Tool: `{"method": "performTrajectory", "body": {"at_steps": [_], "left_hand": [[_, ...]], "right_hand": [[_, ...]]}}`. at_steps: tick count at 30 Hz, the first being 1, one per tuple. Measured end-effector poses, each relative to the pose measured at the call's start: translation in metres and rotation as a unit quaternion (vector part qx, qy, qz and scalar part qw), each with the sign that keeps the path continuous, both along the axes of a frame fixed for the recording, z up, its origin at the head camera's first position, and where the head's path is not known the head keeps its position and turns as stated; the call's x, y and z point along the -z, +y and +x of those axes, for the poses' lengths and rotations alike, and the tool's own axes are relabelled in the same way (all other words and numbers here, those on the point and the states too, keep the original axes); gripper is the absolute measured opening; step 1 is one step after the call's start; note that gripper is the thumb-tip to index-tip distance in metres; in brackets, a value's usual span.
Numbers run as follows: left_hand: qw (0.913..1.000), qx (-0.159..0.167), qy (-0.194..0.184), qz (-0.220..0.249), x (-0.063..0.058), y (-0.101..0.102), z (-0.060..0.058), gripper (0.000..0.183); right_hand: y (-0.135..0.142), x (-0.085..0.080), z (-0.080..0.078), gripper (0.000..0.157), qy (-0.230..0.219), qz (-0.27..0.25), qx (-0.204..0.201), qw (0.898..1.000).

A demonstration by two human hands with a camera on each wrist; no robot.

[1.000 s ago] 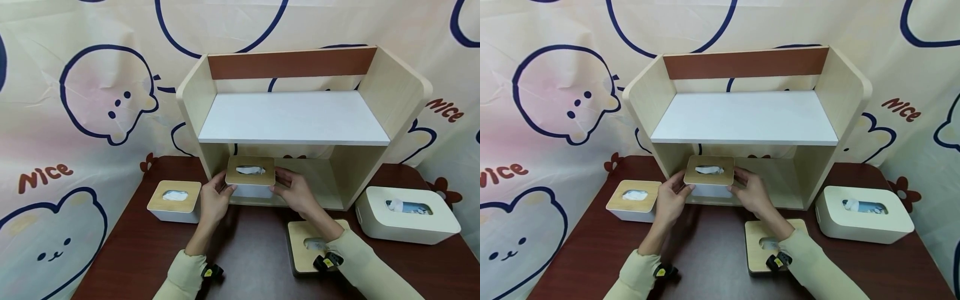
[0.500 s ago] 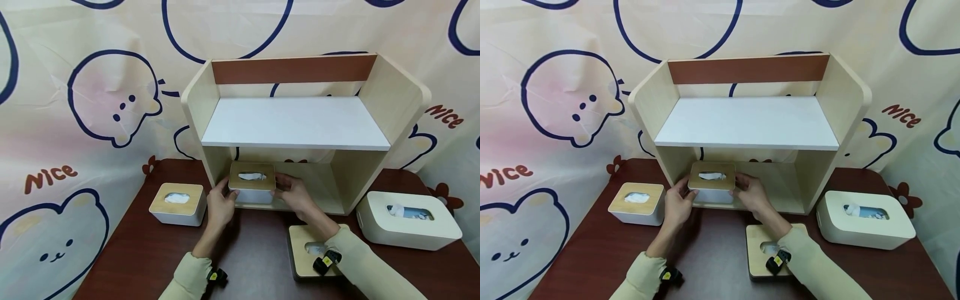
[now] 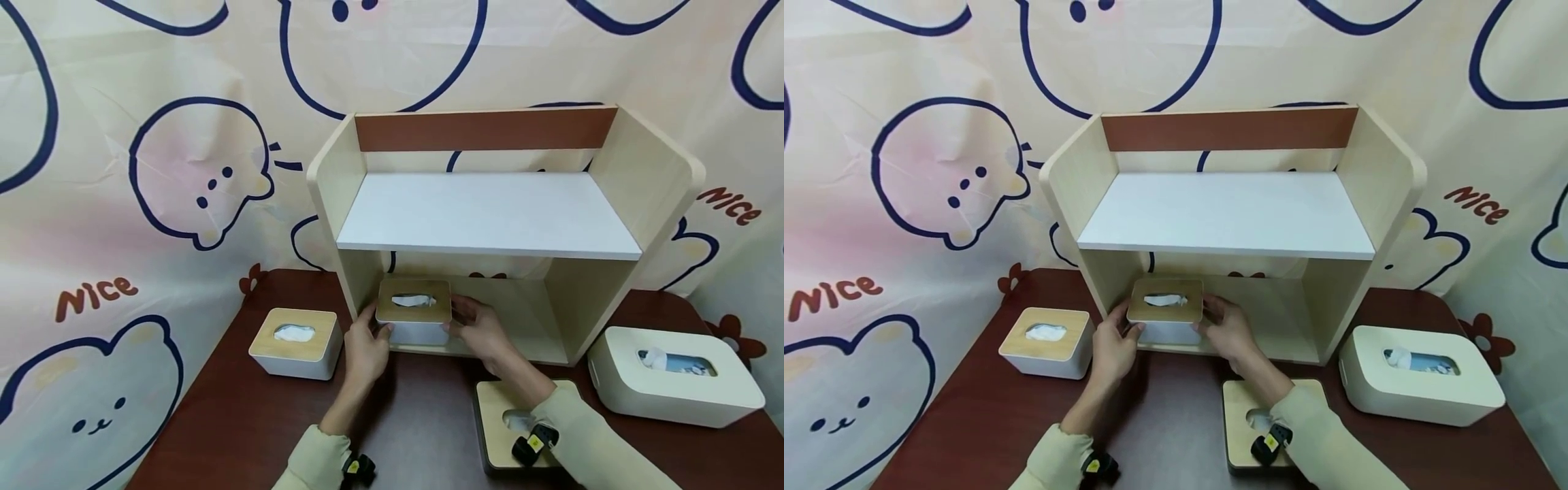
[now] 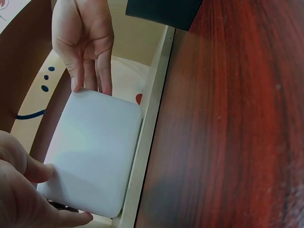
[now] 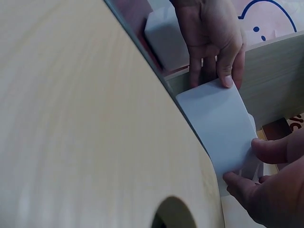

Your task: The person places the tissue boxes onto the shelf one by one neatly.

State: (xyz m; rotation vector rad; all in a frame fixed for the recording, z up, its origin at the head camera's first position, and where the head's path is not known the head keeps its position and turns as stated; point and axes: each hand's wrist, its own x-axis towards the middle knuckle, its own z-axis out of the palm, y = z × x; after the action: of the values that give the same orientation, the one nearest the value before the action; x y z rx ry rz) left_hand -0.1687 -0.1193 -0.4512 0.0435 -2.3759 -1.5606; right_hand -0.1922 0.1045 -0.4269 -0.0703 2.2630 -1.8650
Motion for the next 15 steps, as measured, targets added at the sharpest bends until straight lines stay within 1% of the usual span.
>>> {"method": "performTrajectory", "body": {"at_steps": [4,15], "left_hand": [[1.0000,-0.004,-0.002,0.001,0.0026,0.0010,0.0032,0.055],[0.9999,-0.006,0.001,0.014,-0.0005,0.0017,0.0034,0.054]], "right_hand": [[0.0006,0.0025,0.0026,0.065,-0.004,0.002,0.001,1.000],[-0.0012,-0.0007,0.0011,0.067,-0.007,-0.007,0.001,1.000]]}}
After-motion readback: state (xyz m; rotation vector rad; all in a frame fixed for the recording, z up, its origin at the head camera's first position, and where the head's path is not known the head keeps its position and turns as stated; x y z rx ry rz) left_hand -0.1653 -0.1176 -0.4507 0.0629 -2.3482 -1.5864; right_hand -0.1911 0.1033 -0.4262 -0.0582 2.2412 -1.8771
